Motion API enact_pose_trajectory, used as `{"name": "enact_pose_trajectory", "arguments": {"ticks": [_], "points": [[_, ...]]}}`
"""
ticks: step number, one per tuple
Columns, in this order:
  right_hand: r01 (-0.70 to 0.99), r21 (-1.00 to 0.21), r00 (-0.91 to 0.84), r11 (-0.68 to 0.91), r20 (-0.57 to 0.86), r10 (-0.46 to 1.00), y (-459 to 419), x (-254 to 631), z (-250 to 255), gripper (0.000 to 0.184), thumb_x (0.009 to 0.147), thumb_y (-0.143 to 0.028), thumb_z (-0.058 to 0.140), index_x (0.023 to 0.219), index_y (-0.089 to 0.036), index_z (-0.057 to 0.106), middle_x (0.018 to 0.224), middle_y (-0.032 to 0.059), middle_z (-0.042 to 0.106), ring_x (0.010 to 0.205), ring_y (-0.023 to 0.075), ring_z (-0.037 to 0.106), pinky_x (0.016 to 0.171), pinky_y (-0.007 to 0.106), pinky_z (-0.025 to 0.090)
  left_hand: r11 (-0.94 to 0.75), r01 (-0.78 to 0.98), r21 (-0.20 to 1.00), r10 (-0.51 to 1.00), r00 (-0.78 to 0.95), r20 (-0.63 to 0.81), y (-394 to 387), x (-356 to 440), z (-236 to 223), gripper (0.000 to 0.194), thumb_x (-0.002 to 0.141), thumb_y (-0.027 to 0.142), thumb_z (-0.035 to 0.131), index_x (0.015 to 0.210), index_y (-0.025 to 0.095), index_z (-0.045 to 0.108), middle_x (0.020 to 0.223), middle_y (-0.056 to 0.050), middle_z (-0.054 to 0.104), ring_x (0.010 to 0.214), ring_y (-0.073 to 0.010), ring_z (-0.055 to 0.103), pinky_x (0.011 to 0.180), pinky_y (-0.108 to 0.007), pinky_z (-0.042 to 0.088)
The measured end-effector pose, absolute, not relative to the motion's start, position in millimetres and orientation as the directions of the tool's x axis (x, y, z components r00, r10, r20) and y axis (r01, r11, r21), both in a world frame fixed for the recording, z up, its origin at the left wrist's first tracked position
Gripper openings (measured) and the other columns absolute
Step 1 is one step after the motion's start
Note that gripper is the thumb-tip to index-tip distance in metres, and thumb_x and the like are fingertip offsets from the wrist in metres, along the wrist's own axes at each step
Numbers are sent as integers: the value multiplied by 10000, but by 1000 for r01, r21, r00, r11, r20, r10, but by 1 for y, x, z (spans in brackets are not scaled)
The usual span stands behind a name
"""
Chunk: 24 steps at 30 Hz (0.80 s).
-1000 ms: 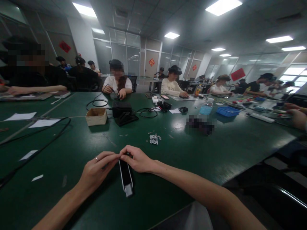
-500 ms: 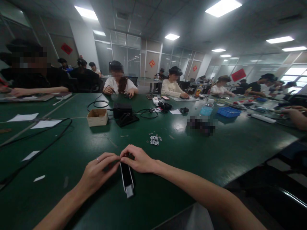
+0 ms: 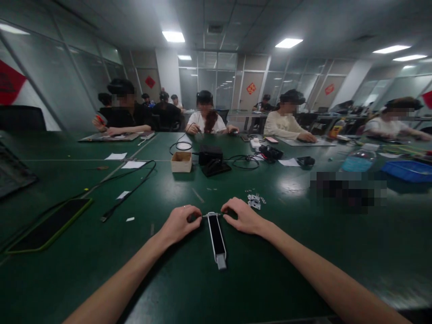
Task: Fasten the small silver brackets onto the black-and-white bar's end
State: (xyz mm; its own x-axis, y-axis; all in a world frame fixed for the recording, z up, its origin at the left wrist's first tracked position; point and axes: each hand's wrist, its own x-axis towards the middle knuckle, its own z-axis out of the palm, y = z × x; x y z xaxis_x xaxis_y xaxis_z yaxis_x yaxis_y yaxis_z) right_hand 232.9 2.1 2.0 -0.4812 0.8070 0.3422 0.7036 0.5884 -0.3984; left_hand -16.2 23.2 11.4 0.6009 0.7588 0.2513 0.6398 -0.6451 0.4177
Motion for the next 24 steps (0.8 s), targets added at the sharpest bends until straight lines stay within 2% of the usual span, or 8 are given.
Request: {"name": "enact_pose_trajectory", "arguments": {"ticks": [7,13,18,20,24], "points": [[694,-398,-492,600,347,799,2,227,-2,96,868,-213,538,888,-158,613,869,53,610,811,163,532,741,321,434,-608,652,454,784,584,211,23,-15,14,196,812,278,526,876,175,680,745,-8,666,625,-147,577,595,-251,442],[694,-391,-489,605,360,794,1,225,-4,102,875,-210,531,895,-158,616,870,52,615,818,165,533,748,322,431,-609,626,488,776,598,200,23,-12,10,219,854,295,506,921,187,684,822,-12,696,675,-154,601,634,-263,454],[726,-277,-532,630,356,769,4,234,8,168,880,-287,536,949,-161,623,937,68,628,877,183,532,786,339,418,-648,608,458,748,620,236,25,-12,5,228,888,294,480,960,185,667,878,-28,690,745,-166,618,692,-280,467],[797,-206,-469,568,383,796,11,249,14,196,897,-290,500,963,-156,627,961,85,628,898,194,529,812,353,406,-662,612,434,740,627,245,26,-13,3,234,899,301,468,968,189,662,876,-32,681,756,-171,620,696,-287,471],[950,-125,-221,286,379,899,34,295,16,221,914,-237,447,980,-154,641,977,103,628,937,202,528,824,326,393,-662,617,425,742,618,259,27,-14,0,222,902,317,469,948,202,654,874,-25,661,760,-171,619,674,-277,476]]}}
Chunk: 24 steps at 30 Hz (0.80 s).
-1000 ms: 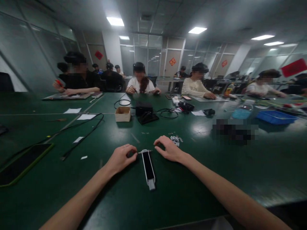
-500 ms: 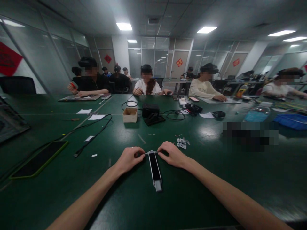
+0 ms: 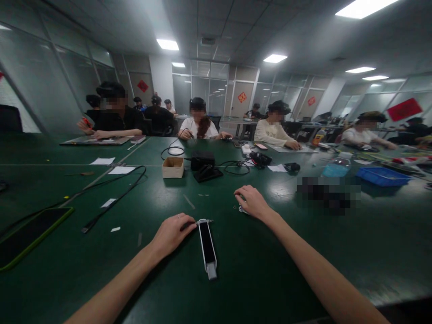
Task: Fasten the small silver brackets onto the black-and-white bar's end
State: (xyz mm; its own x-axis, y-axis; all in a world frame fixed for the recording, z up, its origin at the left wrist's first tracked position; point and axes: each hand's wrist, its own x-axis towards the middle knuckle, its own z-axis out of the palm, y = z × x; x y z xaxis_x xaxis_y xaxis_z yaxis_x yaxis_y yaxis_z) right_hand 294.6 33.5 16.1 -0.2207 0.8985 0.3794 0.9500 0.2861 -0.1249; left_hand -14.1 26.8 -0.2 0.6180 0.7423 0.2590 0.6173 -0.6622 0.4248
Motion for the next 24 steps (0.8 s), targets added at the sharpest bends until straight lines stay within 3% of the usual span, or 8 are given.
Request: {"name": "enact_pose_trajectory", "arguments": {"ticks": [3,6,15,17,21,24], "points": [[981,-86,-147,175,260,954,50,323,13,225,906,-235,467,1018,-175,653,987,95,631,951,195,542,817,292,392,-669,607,430,737,620,271,28,-14,-2,212,904,311,467,928,210,652,863,-18,648,751,-165,615,663,-266,472],[981,-71,-163,179,186,969,60,335,8,209,887,-239,510,1005,-200,678,962,78,646,928,180,566,802,259,394,-679,594,432,727,625,284,29,-15,-4,210,908,304,461,926,213,649,863,-16,640,755,-161,611,666,-262,470],[988,-71,-116,138,253,960,52,316,14,220,892,-197,444,892,-125,652,908,121,630,851,192,575,743,268,402,-688,597,412,720,634,283,28,-14,-3,203,914,288,463,921,205,648,862,-22,632,761,-164,607,675,-267,467],[968,-151,-151,199,277,949,41,300,16,201,891,-203,448,897,-129,635,878,95,633,799,168,575,715,254,410,-685,607,403,723,632,277,27,-13,-3,194,910,285,475,917,204,651,855,-22,633,754,-163,604,672,-264,467],[813,-434,-279,389,296,914,14,259,17,161,857,-224,505,859,-147,647,775,34,643,668,128,560,627,230,417,-678,619,397,730,632,260,27,-13,-4,180,908,284,494,928,205,654,895,-27,635,781,-163,604,702,-264,472],[735,-540,-308,411,274,911,1,233,17,145,828,-216,532,834,-149,660,727,16,639,613,115,539,583,227,407,-679,627,383,730,633,258,28,-13,-5,171,908,275,499,927,203,654,899,-26,635,787,-160,603,715,-262,471]]}}
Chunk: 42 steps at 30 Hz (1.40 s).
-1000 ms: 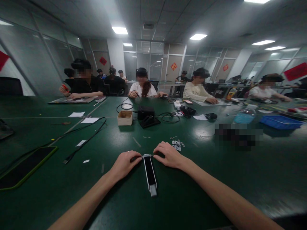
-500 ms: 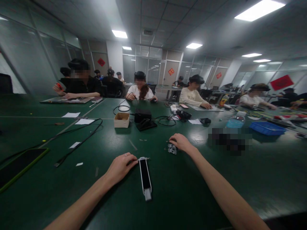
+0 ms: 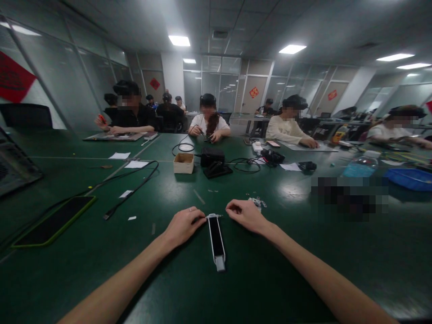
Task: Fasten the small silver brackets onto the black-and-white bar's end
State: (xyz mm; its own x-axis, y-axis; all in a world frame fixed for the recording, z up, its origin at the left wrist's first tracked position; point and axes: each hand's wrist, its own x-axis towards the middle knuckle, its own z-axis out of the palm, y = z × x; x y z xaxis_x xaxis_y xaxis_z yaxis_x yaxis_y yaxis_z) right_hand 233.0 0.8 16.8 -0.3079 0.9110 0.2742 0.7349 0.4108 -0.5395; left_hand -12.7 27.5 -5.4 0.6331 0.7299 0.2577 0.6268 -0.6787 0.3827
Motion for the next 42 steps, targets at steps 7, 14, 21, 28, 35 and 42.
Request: {"name": "enact_pose_trajectory", "arguments": {"ticks": [7,14,21,28,35,42], "points": [[660,-643,-295,389,254,921,-7,220,16,133,803,-196,550,809,-145,673,685,5,629,589,104,514,551,219,390,-666,651,364,743,625,239,25,-11,-2,149,898,256,517,910,203,656,877,-19,640,777,-160,609,690,-249,471],[689,-637,-196,345,294,935,-4,220,9,133,818,-207,540,821,-136,652,675,0,605,578,99,505,542,214,388,-688,618,380,722,633,278,29,-11,-6,209,910,304,466,912,211,653,882,-23,646,791,-167,618,712,-263,477],[633,-678,-255,373,273,928,0,219,6,84,770,-179,594,806,-136,656,639,-30,579,560,69,498,537,170,390,-681,592,432,725,628,283,36,-13,-5,369,881,485,402,897,231,669,861,-29,671,761,-201,647,694,-298,506],[588,-738,-230,330,239,943,2,223,8,92,745,-211,625,780,-143,676,716,-1,652,639,90,582,597,181,449,-684,596,422,721,641,263,37,-13,-3,411,871,524,385,901,228,669,874,-38,678,770,-215,656,696,-319,521],[494,-847,-199,196,110,974,1,220,9,119,748,-218,640,837,-143,664,729,14,674,661,108,634,596,182,488,-684,594,423,720,643,262,36,-12,-1,409,872,512,378,889,229,673,854,-40,681,744,-210,660,666,-305,526],[460,-863,-279,211,86,957,2,226,10,197,787,-267,632,939,-149,678,738,10,664,636,102,616,589,191,492,-684,591,427,719,644,260,38,-13,-2,393,864,498,392,887,225,674,856,-35,678,751,-208,657,672,-302,522]]}}
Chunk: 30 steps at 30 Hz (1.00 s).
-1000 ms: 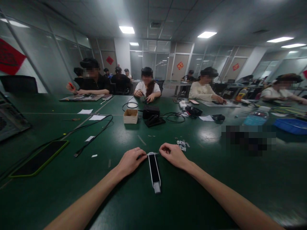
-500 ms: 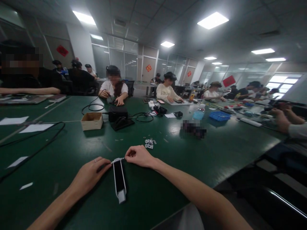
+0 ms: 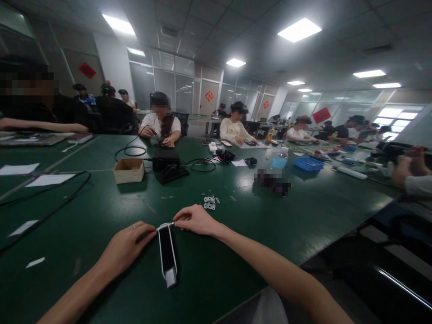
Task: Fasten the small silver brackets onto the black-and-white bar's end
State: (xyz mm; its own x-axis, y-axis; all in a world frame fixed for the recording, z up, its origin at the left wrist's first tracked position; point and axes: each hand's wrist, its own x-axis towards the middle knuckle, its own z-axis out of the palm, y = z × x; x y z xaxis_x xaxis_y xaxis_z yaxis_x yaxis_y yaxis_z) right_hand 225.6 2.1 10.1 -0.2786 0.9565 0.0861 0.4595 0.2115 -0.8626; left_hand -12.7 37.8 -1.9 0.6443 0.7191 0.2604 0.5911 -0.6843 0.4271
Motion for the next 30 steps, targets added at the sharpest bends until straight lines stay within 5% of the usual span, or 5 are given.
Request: {"name": "enact_pose_trajectory", "arguments": {"ticks": [10,30], "points": [[458,-834,-278,307,193,941,0,214,2,192,786,-282,628,903,-149,699,836,38,702,745,142,642,693,246,499,-695,600,395,713,645,276,32,-14,-8,257,913,347,435,928,213,654,863,-27,642,770,-170,616,698,-266,474],[589,-712,-340,382,211,916,-1,217,4,187,813,-303,607,919,-174,691,771,4,646,619,102,512,554,212,387,-698,615,366,710,663,240,25,-9,3,194,909,281,479,1005,204,629,945,-29,621,811,-165,607,712,-262,473]]}}
